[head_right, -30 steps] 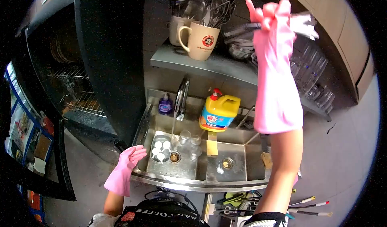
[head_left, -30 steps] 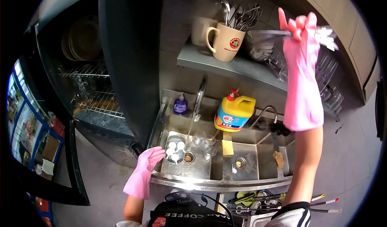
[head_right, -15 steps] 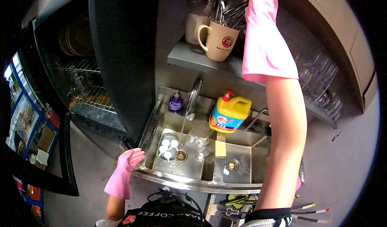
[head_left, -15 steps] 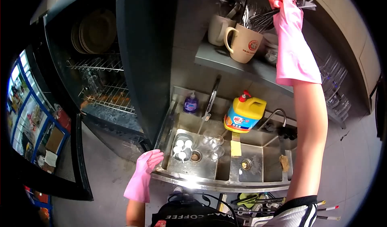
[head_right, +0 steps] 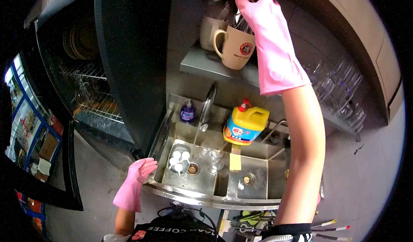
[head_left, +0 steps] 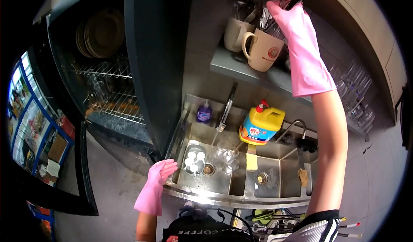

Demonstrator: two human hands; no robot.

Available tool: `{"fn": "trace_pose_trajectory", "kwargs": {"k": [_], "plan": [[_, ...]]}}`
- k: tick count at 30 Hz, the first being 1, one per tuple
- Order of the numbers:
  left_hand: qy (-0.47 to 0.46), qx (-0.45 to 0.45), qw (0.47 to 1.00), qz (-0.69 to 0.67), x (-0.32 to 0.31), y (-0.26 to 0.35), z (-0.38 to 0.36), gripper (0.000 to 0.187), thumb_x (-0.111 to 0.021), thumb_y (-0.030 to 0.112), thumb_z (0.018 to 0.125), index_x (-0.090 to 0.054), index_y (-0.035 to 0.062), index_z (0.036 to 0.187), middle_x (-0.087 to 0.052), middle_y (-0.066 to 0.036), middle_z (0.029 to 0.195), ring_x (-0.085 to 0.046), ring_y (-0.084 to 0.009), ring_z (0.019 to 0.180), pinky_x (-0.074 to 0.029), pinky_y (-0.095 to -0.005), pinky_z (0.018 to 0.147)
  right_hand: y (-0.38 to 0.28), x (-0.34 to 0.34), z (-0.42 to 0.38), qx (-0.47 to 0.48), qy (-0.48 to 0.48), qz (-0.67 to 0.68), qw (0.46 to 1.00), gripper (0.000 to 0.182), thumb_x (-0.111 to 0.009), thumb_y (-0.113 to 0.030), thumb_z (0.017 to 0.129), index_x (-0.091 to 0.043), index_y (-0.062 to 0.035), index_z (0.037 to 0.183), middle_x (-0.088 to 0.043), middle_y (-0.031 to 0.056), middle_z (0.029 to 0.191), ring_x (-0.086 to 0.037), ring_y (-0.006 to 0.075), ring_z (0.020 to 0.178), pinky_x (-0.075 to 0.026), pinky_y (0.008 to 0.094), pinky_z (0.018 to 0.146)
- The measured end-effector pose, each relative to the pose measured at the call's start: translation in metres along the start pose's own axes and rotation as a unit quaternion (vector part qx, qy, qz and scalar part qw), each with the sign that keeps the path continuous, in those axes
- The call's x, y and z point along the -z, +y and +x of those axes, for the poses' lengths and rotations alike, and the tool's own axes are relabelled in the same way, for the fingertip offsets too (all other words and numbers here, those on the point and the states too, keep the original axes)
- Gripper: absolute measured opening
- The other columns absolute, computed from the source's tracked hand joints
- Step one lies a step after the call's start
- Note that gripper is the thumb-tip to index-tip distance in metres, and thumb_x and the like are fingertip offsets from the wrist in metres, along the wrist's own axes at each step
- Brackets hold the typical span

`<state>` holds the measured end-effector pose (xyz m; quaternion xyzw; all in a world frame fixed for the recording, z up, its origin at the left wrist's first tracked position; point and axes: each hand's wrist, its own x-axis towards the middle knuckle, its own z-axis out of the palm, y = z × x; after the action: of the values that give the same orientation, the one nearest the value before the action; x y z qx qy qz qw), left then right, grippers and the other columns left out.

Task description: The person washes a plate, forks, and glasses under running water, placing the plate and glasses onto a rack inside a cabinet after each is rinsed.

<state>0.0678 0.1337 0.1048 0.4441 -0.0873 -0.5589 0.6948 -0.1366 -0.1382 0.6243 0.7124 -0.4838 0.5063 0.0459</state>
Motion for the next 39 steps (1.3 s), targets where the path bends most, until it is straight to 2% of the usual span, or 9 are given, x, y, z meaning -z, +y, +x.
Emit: {"fn": "trace_pose_trajectory", "kwargs": {"k": [7, 11, 14, 15, 20, 22, 28, 36, 39], "plan": [[0.009, -0.007, 1.000, -0.026, 0.016, -0.004, 0.010, 0.036, -0.059, 0.021, 0.099, -0.064, -0.0096, 0.117, -0.071, -0.026, 0.109, -0.073, -0.0337, 0.096, -0.059, -0.0404, 0.090, 0.033, -0.016, 0.033, 0.224, 0.148, 0.230, 0.935, 0.075, -0.079, -0.020, 0.079, -0.042, 0.0070, 0.139, -0.066, 0.0171, 0.126, -0.064, 0.0237, 0.117, -0.053, 0.0350, 0.100], [0.010, 0.011, 1.000, -0.005, 0.014, -0.008, 0.013, 0.036, -0.059, 0.022, 0.099, -0.064, -0.0082, 0.118, -0.071, -0.025, 0.110, -0.073, -0.0334, 0.097, -0.058, -0.0411, 0.092, 0.042, 0.004, 0.031, 0.197, 0.057, 0.068, 0.976, 0.031, -0.057, -0.025, 0.097, -0.068, -0.0102, 0.122, -0.076, 0.0042, 0.107, -0.070, 0.0153, 0.103, -0.052, 0.0301, 0.091], [0.000, 0.013, 1.000, 0.008, 0.002, -0.007, 0.012, 0.037, -0.053, 0.023, 0.102, -0.063, -0.0073, 0.121, -0.071, -0.025, 0.114, -0.073, -0.0335, 0.097, -0.058, -0.0377, 0.086, 0.037, 0.007, 0.030, 0.246, 0.029, 0.031, 0.968, 0.031, -0.052, -0.021, 0.100, -0.066, -0.0048, 0.122, -0.076, 0.0086, 0.109, -0.070, 0.0187, 0.103, -0.052, 0.0318, 0.095], [-0.004, 0.014, 1.000, 0.020, -0.004, -0.007, 0.013, 0.037, -0.053, 0.024, 0.102, -0.063, -0.0069, 0.121, -0.071, -0.024, 0.114, -0.073, -0.0331, 0.099, -0.058, -0.0375, 0.087, 0.032, 0.005, 0.008, 0.285, 0.124, 0.031, 0.950, 0.030, -0.060, -0.026, 0.097, -0.070, -0.0011, 0.109, -0.073, 0.0203, 0.092, -0.072, 0.0303, 0.081, -0.057, 0.0377, 0.076], [-0.037, 0.005, 0.998, 0.041, -0.032, 0.000, 0.013, 0.038, -0.056, 0.024, 0.101, -0.063, -0.0069, 0.122, -0.071, -0.023, 0.114, -0.072, -0.0316, 0.101, -0.057, -0.0371, 0.090, -0.006, 0.043, -0.032, 0.117, -0.082, -0.023, 0.989, 0.044, -0.061, -0.037, 0.095, -0.064, -0.0077, 0.128, -0.070, 0.0189, 0.116, -0.067, 0.0306, 0.107, -0.051, 0.0361, 0.093], [-0.044, 0.009, 0.998, 0.039, -0.036, 0.001, 0.014, 0.038, -0.056, 0.024, 0.101, -0.063, -0.0065, 0.122, -0.071, -0.023, 0.114, -0.072, -0.0317, 0.101, -0.058, -0.0369, 0.090, 0.024, 0.037, -0.022, 0.203, -0.068, 0.125, 0.969, 0.046, -0.061, -0.039, 0.096, -0.062, -0.0081, 0.131, -0.067, 0.0188, 0.123, -0.063, 0.0303, 0.114, -0.047, 0.0355, 0.100], [-0.069, -0.002, 0.997, 0.042, -0.032, 0.004, 0.015, 0.040, -0.057, 0.028, 0.101, -0.063, -0.0052, 0.122, -0.071, -0.021, 0.114, -0.072, -0.0272, 0.099, -0.056, -0.0355, 0.092, 0.070, 0.033, -0.033, 0.212, 0.021, 0.175, 0.961, 0.037, -0.059, -0.027, 0.096, -0.064, -0.0039, 0.124, -0.069, 0.0188, 0.116, -0.065, 0.0291, 0.109, -0.048, 0.0370, 0.101], [0.025, -0.074, 0.984, 0.159, -0.050, 0.015, -0.013, 0.032, -0.055, 0.019, 0.102, -0.065, -0.0047, 0.122, -0.072, -0.017, 0.114, -0.070, -0.0231, 0.104, -0.052, -0.0326, 0.096, 0.177, 0.040, -0.173, 0.097, 0.063, 0.293, 0.949, 0.025, -0.056, -0.011, 0.097, -0.067, 0.0017, 0.115, -0.072, 0.0187, 0.107, -0.068, 0.0276, 0.103, -0.049, 0.0390, 0.102], [0.068, -0.081, 0.976, 0.189, -0.047, 0.007, -0.016, 0.029, -0.056, 0.015, 0.102, -0.067, -0.0057, 0.118, -0.073, -0.016, 0.111, -0.071, -0.0205, 0.101, -0.052, -0.0313, 0.095, 0.220, 0.022, -0.236, 0.011, -0.016, 0.295, 0.955, 0.022, -0.055, -0.006, 0.097, -0.068, 0.0038, 0.112, -0.073, 0.0187, 0.104, -0.069, 0.0270, 0.101, -0.049, 0.0398, 0.103]]}}
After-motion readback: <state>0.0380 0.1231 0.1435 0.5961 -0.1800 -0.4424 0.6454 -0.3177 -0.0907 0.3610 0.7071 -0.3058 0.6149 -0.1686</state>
